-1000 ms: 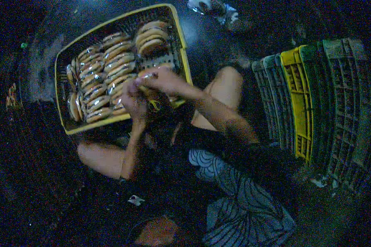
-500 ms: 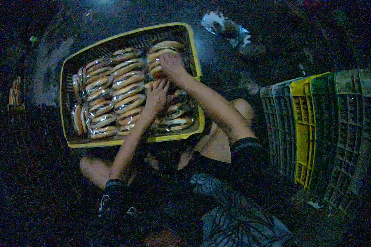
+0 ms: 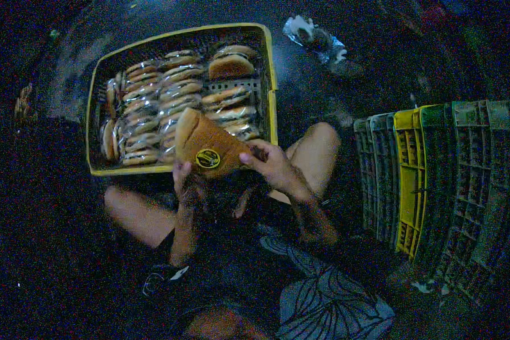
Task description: Inspecting and sorting packaged bread and sandwiches in a bakery production crate.
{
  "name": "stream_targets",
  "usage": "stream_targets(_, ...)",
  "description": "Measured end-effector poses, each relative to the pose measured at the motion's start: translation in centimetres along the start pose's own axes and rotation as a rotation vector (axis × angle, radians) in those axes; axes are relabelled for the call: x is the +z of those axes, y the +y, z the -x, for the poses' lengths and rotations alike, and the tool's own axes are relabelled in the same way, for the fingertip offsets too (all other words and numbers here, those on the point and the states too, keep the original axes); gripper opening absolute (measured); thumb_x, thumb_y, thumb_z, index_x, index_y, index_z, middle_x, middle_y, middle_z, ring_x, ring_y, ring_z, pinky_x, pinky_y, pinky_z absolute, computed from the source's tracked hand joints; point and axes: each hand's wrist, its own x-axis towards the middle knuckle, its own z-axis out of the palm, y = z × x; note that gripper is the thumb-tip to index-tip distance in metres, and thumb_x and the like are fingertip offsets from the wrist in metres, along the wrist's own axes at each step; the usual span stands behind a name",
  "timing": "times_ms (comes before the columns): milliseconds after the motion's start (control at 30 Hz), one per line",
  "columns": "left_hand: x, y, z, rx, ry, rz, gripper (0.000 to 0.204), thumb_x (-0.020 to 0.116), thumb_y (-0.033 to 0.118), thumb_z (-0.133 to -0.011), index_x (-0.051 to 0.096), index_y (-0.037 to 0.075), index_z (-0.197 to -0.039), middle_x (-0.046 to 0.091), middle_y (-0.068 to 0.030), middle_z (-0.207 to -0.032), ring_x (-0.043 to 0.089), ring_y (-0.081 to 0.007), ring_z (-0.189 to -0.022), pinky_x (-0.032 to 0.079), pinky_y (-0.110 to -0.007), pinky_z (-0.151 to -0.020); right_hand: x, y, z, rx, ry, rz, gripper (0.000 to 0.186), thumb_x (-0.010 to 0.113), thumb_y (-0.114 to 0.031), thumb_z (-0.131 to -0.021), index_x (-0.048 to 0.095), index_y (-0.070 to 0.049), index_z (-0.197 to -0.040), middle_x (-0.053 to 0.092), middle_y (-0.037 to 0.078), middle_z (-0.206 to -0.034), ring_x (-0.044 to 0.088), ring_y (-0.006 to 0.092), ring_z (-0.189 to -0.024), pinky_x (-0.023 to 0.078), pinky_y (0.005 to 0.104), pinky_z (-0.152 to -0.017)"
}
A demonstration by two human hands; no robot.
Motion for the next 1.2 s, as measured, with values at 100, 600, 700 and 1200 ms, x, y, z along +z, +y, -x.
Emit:
stream_targets(100,-1.3,0.2,2.4,-0.005,-0.048,-0.244,0.075,0.062,0.01,-0.063,0.021,0.0,-0.125,0.037,-0.0148,-0.118,0.042,-0.0249,-0.105,0.035,-0.035,-0.089,1.3,-1.5,1.0,-0.261,0.188,-0.066,0.042,0.051,-0.036,-0.08,0.05,0.001,-0.101,0.056,0.007,-0.091,0.049,0.0133,-0.087,0.038,0.0265,-0.08)
stream_targets(600,-0.5,0.8,5.6,-0.03,-0.271,-0.21,0.085,0.067,0.031,-0.063,0.019,0.002,-0.127,0.037,-0.0136,-0.121,0.039,-0.022,-0.11,0.031,-0.032,-0.092,1.8,-4.4,7.0,-0.434,0.155,-0.069,0.019,0.046,-0.019,-0.085,0.051,-0.002,-0.078,0.053,0.001,-0.07,0.048,0.008,-0.067,0.041,0.0238,-0.062)
stream_targets(700,1.6,2.5,5.5,-0.213,-0.415,-0.08,0.078,0.067,0.031,-0.063,0.029,-0.002,-0.122,0.039,-0.0135,-0.12,0.044,-0.0203,-0.105,0.035,-0.03,-0.087,2.0,-2.8,7.0,-0.277,-0.314,-0.637,0.019,0.043,-0.02,-0.086,0.051,-0.003,-0.086,0.055,0.002,-0.077,0.051,0.0101,-0.07,0.042,0.0242,-0.069)
stream_targets(1200,1.5,0.7,6.9,-0.104,-0.303,-0.033,0.027,0.052,0.018,-0.08,0.05,-0.004,-0.095,0.056,-0.0118,-0.094,0.054,-0.0175,-0.087,0.043,-0.031,-0.078,3.6,-3.9,5.2,-0.361,-0.051,-0.102,0.031,0.057,-0.019,-0.077,0.05,0.001,-0.099,0.053,0.003,-0.084,0.049,0.0094,-0.079,0.039,0.0225,-0.072)
